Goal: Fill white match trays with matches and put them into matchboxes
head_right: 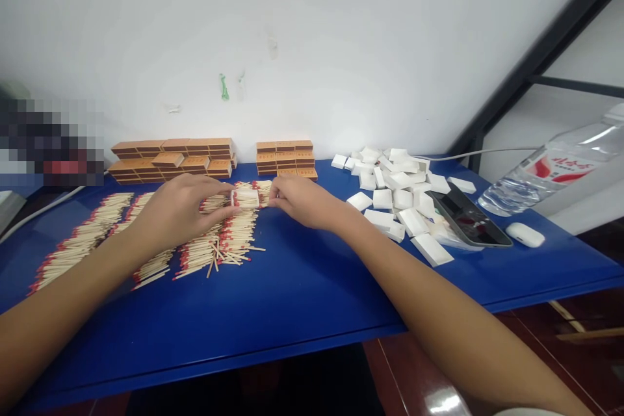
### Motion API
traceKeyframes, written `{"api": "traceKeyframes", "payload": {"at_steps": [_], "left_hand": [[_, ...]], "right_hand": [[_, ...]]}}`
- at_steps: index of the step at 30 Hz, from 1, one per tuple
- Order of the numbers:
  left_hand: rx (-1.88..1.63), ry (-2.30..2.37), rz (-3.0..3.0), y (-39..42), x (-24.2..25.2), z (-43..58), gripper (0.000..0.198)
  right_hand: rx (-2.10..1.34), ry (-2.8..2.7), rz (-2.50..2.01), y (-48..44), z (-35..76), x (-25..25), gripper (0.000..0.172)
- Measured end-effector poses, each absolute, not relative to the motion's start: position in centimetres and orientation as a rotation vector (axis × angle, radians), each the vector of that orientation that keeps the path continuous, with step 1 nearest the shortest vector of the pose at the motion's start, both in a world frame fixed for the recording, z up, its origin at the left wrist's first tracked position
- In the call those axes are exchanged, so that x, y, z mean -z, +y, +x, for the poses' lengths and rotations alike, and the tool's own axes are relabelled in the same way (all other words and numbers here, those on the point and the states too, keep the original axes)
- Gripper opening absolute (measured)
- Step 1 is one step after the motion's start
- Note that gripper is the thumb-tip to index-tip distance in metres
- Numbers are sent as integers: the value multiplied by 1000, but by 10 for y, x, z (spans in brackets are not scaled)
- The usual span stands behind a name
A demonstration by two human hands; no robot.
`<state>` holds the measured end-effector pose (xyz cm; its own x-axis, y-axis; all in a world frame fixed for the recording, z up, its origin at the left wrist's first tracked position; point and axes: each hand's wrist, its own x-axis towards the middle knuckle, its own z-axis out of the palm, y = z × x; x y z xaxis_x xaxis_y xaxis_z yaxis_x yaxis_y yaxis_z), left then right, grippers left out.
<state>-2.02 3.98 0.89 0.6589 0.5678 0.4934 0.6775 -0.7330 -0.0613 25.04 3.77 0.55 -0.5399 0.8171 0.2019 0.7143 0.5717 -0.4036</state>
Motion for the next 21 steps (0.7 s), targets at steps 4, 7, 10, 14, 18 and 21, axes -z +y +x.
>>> {"api": "traceKeyframes", "payload": {"at_steps": [4,7,10,14,18,21], "left_hand": [[650,-1022,-2661,36,-8,-17,46],[645,-1025,-2654,36,-7,-18,45],[645,-1048,-2638,39,-7,-21,45],[645,-1057,-2623,41,-8,-23,44],[645,-1058,-2617,41,-10,-22,45],[638,-1066,-2607,41,-10,-21,46]], "right_hand": [[-380,-2400,-1177,33,246,-8,12],[-361,-2402,-1226,33,247,-8,12],[-310,-2403,-1312,36,249,-6,13],[-322,-2467,-1349,37,250,-1,17],[-326,-2490,-1377,38,245,7,11],[-311,-2495,-1406,40,244,10,15]]}}
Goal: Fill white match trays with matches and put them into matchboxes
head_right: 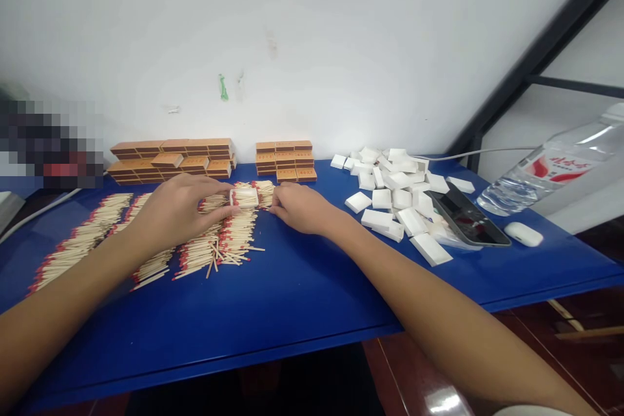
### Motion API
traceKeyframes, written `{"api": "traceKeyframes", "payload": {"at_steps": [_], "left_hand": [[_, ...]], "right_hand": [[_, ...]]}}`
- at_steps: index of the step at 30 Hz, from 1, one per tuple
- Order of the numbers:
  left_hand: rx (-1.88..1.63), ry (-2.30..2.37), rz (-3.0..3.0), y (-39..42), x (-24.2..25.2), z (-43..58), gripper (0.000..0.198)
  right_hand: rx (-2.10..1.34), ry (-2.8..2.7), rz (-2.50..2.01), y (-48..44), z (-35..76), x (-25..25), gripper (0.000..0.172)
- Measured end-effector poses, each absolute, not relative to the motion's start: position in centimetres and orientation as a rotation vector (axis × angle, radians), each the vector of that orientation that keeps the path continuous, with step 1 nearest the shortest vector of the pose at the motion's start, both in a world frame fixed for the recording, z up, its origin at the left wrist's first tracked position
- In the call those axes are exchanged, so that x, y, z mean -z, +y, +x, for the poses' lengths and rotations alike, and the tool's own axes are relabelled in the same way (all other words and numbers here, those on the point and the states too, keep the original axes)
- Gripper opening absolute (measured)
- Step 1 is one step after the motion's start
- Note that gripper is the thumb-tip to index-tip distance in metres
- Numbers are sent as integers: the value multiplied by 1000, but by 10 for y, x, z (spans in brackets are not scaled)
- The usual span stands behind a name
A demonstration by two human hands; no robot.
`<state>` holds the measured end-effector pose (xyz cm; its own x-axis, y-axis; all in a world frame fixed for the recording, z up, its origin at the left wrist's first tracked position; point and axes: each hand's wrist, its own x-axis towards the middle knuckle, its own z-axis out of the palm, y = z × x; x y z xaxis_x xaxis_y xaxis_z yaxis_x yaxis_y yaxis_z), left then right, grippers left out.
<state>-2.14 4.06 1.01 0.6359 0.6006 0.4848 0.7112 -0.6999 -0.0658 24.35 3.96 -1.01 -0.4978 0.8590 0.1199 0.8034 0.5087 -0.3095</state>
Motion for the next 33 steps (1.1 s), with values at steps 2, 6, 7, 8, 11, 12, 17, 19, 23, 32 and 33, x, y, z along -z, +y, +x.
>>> {"api": "traceKeyframes", "payload": {"at_steps": [2,6,7,8,11,12,17,19,23,32,33], "left_hand": [[635,-1055,-2601,41,-10,-22,47],[638,-1032,-2583,41,-11,-23,47],[640,-1033,-2582,41,-11,-23,47],[643,-1034,-2581,40,-11,-24,47],[642,-1037,-2584,40,-11,-23,48],[642,-1040,-2584,40,-11,-23,49],[632,-1039,-2575,40,-11,-22,49],[631,-1037,-2578,40,-11,-23,48],[617,-1054,-2595,40,-11,-22,48],[601,-1061,-2622,41,-10,-22,46],[603,-1055,-2627,41,-10,-22,46]], "right_hand": [[-310,-2506,-1415,40,245,10,17],[-357,-2490,-1393,41,251,3,14],[-371,-2486,-1398,41,253,0,12],[-390,-2490,-1408,41,255,-3,11],[-507,-2539,-1426,39,259,-10,7],[-552,-2558,-1429,38,259,-12,7],[-546,-2601,-1434,36,258,-13,19],[-499,-2580,-1421,37,259,-11,19],[-508,-2551,-1420,41,258,-4,13],[-479,-2488,-1370,42,260,-9,11],[-465,-2461,-1351,41,260,-13,12]]}}
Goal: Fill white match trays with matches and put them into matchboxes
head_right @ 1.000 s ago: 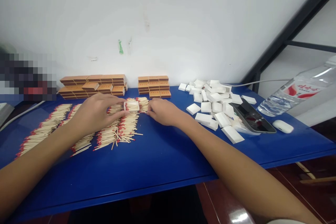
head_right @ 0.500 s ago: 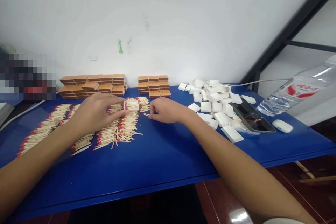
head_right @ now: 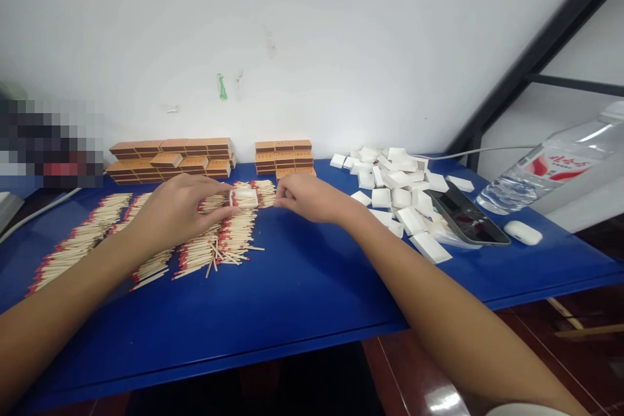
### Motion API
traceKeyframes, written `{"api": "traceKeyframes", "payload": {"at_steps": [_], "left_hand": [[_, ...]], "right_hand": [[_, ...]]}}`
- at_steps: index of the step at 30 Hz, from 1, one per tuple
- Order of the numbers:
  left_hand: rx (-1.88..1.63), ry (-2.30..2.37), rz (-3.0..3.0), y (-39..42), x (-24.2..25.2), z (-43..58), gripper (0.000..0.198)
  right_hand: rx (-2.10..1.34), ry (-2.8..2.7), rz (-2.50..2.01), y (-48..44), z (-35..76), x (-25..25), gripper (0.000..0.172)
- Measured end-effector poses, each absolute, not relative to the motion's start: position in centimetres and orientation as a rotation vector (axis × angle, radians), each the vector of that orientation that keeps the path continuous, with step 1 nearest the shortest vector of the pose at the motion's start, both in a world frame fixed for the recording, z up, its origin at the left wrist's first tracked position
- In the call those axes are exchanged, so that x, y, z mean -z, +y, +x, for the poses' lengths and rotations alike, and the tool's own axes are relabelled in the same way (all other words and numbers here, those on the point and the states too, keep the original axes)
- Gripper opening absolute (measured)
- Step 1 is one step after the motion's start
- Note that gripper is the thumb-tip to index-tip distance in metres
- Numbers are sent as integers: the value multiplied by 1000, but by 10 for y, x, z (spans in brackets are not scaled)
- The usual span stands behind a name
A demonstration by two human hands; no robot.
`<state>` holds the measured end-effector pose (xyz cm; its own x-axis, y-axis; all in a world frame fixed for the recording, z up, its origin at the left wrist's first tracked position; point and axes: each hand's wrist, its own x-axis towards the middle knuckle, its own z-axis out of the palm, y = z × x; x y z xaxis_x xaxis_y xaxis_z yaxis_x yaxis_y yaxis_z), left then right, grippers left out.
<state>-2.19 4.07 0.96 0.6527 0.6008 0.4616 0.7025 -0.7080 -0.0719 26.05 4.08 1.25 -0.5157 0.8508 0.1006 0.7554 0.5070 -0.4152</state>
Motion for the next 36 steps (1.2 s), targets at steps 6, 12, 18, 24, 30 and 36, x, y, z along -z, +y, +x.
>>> {"api": "traceKeyframes", "payload": {"at_steps": [6,12,18,24,30,36], "left_hand": [[650,-1017,-2656,35,-7,-17,44],[702,-946,-2717,29,-7,-11,38],[726,-1007,-2636,35,-8,-18,43],[707,-1063,-2570,42,-11,-25,45],[679,-1069,-2564,40,-13,-24,48],[662,-1059,-2584,39,-15,-22,53]], "right_hand": [[-388,-2343,-1160,32,247,-17,12],[-284,-2366,-1103,26,235,-7,11],[-246,-2308,-1122,31,241,-9,14],[-250,-2444,-1229,42,248,2,9],[-316,-2517,-1251,46,249,9,11],[-349,-2513,-1331,47,251,9,10]]}}
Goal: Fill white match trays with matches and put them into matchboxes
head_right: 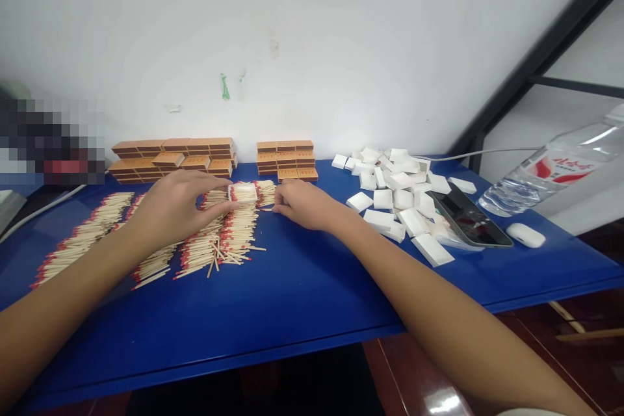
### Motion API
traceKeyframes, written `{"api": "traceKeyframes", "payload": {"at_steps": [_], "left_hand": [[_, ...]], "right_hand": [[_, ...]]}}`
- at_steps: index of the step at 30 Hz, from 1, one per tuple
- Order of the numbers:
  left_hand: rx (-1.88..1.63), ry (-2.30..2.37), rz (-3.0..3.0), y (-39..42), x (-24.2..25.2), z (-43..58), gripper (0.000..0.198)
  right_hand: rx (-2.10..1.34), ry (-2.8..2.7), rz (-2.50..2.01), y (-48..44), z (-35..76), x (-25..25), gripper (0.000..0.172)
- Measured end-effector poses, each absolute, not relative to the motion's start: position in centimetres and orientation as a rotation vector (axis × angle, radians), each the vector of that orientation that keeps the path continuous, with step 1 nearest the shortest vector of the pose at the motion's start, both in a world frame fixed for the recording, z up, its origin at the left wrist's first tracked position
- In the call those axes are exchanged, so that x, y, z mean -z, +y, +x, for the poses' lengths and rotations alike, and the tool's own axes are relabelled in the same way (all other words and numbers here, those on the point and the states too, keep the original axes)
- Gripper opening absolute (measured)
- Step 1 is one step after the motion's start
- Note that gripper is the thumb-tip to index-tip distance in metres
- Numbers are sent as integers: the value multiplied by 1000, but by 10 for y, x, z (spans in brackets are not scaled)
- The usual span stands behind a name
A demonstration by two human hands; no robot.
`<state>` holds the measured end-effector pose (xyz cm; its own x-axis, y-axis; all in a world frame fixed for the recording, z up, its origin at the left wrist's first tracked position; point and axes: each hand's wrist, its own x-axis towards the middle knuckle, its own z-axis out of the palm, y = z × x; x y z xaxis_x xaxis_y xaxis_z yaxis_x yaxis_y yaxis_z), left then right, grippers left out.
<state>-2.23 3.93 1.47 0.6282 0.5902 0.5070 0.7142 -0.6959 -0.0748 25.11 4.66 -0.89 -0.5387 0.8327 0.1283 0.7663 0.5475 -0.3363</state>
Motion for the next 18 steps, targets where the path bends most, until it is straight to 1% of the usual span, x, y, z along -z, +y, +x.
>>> {"api": "traceKeyframes", "payload": {"at_steps": [6,11,18], "left_hand": [[656,-1056,-2579,39,-15,-22,53],[651,-1057,-2581,39,-15,-23,49],[663,-1055,-2595,40,-14,-23,45]], "right_hand": [[-353,-2533,-1402,46,257,4,19],[-448,-2553,-1449,45,262,-2,9],[-457,-2555,-1413,44,259,-1,10]]}}
